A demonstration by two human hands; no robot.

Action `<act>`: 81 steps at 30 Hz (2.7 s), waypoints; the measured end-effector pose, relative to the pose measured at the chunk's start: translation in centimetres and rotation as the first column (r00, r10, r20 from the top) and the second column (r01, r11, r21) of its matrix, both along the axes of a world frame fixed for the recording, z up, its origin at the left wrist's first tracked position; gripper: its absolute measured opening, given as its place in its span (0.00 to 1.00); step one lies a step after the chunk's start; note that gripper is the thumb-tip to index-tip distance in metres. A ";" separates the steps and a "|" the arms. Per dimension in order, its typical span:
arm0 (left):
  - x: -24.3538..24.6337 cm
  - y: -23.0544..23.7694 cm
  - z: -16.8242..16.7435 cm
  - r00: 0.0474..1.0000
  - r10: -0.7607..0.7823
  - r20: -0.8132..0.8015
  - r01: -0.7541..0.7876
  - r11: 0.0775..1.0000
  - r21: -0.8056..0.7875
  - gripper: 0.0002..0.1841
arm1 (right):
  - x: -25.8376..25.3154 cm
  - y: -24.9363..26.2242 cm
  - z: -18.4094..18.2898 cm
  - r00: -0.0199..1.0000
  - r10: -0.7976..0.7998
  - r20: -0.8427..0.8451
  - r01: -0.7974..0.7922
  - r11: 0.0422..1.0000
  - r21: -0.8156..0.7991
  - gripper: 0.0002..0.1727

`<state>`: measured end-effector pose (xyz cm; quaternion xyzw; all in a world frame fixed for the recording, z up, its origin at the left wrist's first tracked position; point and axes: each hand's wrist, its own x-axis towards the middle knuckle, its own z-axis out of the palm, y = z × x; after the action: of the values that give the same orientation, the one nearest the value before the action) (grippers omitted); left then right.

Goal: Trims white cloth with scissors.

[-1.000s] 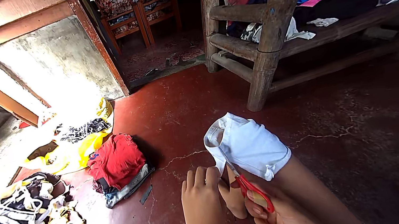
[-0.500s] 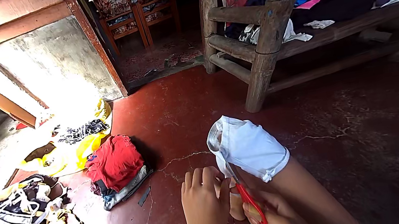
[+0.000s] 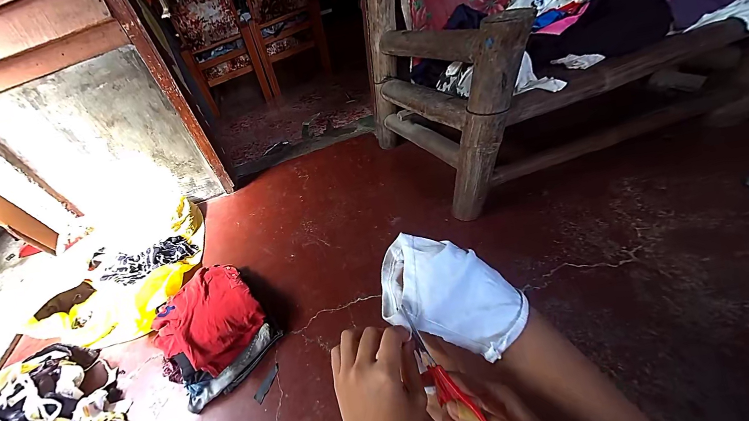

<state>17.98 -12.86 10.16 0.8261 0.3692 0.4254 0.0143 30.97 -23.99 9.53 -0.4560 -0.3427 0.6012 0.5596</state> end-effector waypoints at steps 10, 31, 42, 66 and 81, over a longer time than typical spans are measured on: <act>-0.4 -0.2 0.4 0.998 -0.006 -0.062 0.007 1.000 0.011 0.09 | 0.8 1.4 -0.3 0.967 0.077 -0.242 -0.093 0.994 -0.057 0.16; -1.0 -0.1 1.4 0.992 -0.094 -0.084 0.082 0.988 -0.131 0.12 | 2.1 2.0 -1.2 0.886 0.177 -0.428 -0.202 0.979 -0.014 0.28; -1.9 0.7 1.5 0.987 -0.045 -0.152 0.031 0.995 -0.097 0.16 | 2.8 1.9 0.8 0.933 0.146 -0.330 -0.165 0.986 -0.030 0.15; -2.7 2.0 1.2 0.977 0.045 -0.210 -0.046 0.999 -0.001 0.17 | 3.7 2.9 0.6 0.921 0.283 -0.266 -0.275 0.959 0.066 0.20; -3.1 5.9 1.9 0.489 0.355 0.797 0.551 0.583 -0.597 0.09 | 7.6 6.9 3.3 -0.001 -0.637 0.771 -0.154 0.761 0.630 0.14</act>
<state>14.85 -6.99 12.09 0.4120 0.4014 0.5590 0.5972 38.59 -17.13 12.85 -0.6060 -0.6914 -0.1278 0.3720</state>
